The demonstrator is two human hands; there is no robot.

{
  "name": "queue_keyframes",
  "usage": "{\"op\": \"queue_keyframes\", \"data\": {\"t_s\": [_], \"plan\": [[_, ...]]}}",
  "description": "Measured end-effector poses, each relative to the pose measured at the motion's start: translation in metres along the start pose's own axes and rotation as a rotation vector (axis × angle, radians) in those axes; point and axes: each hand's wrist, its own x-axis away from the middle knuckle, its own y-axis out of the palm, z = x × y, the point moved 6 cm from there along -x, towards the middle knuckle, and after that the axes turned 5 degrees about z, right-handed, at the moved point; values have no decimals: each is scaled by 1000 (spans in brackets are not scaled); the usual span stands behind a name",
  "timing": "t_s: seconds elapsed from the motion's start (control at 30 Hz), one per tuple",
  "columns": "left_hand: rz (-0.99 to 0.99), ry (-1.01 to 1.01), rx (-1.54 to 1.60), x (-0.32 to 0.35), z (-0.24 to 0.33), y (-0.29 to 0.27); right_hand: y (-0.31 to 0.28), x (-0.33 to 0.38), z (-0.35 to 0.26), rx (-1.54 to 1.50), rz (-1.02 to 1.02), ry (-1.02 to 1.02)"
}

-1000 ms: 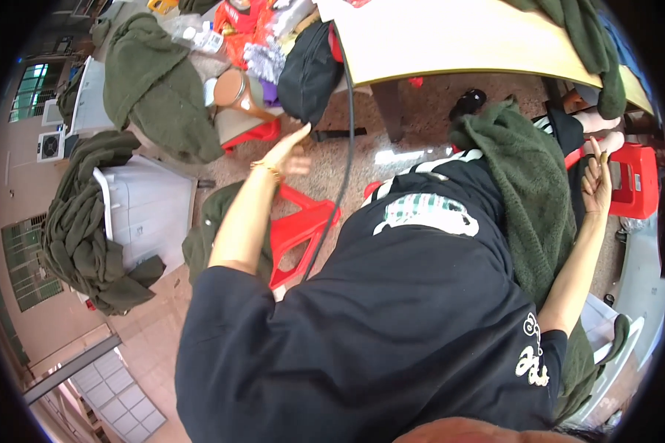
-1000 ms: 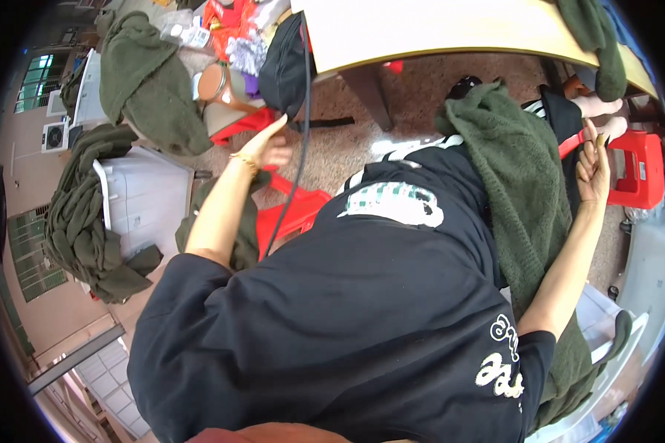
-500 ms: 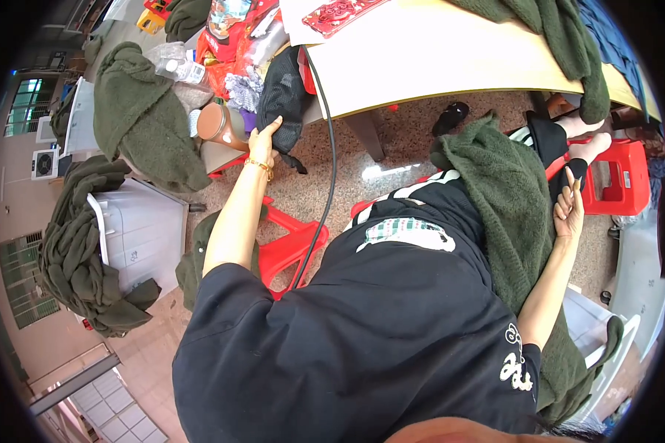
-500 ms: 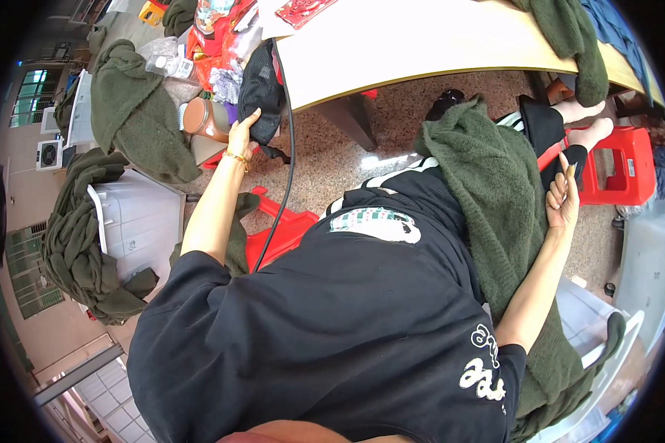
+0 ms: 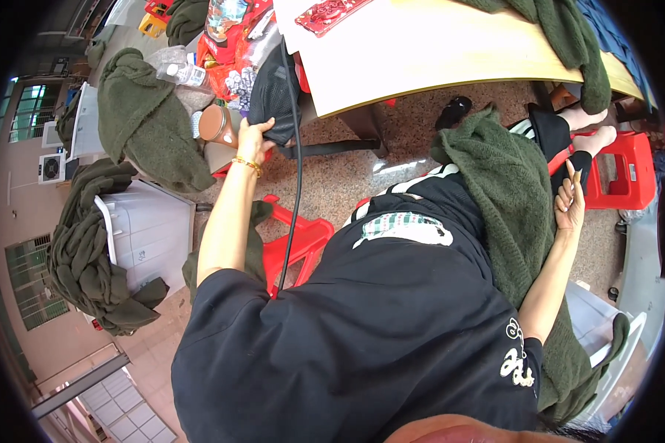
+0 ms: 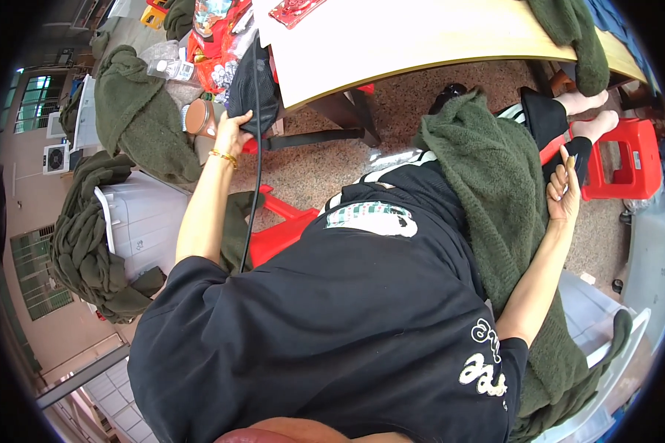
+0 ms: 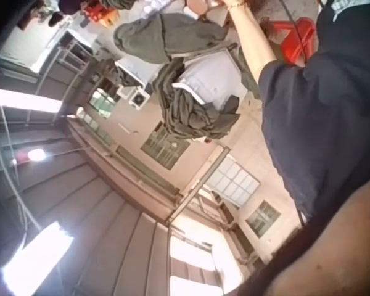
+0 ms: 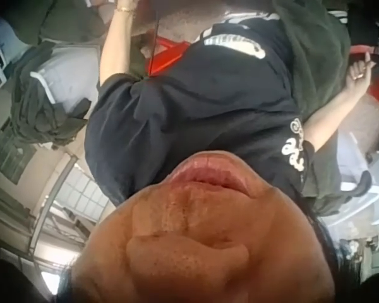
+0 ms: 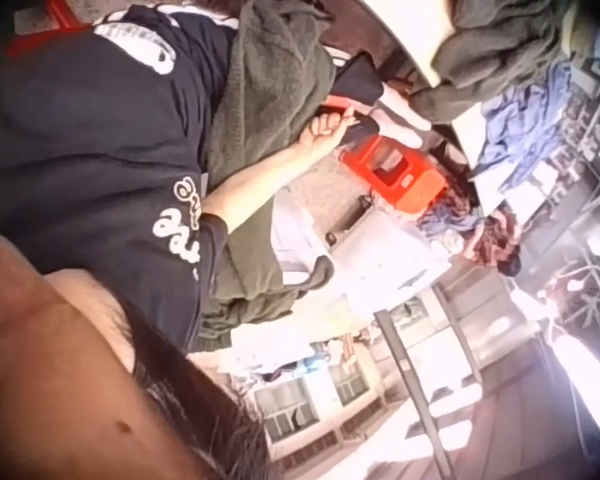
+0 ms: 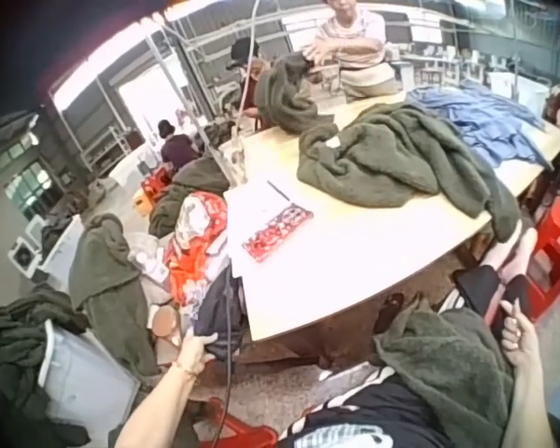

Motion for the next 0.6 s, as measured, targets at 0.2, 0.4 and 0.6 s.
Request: {"op": "queue_keyframes", "data": {"t_s": [0.2, 0.4, 0.6], "plan": [[-2, 323, -521, 7, 84, -23, -5, -3, 6, 58, 12, 2], [-171, 376, -938, -11, 164, -19, -7, -9, 12, 43, 2, 28], [-353, 704, -1522, -7, 247, 31, -7, -4, 9, 65, 35, 3]]}}
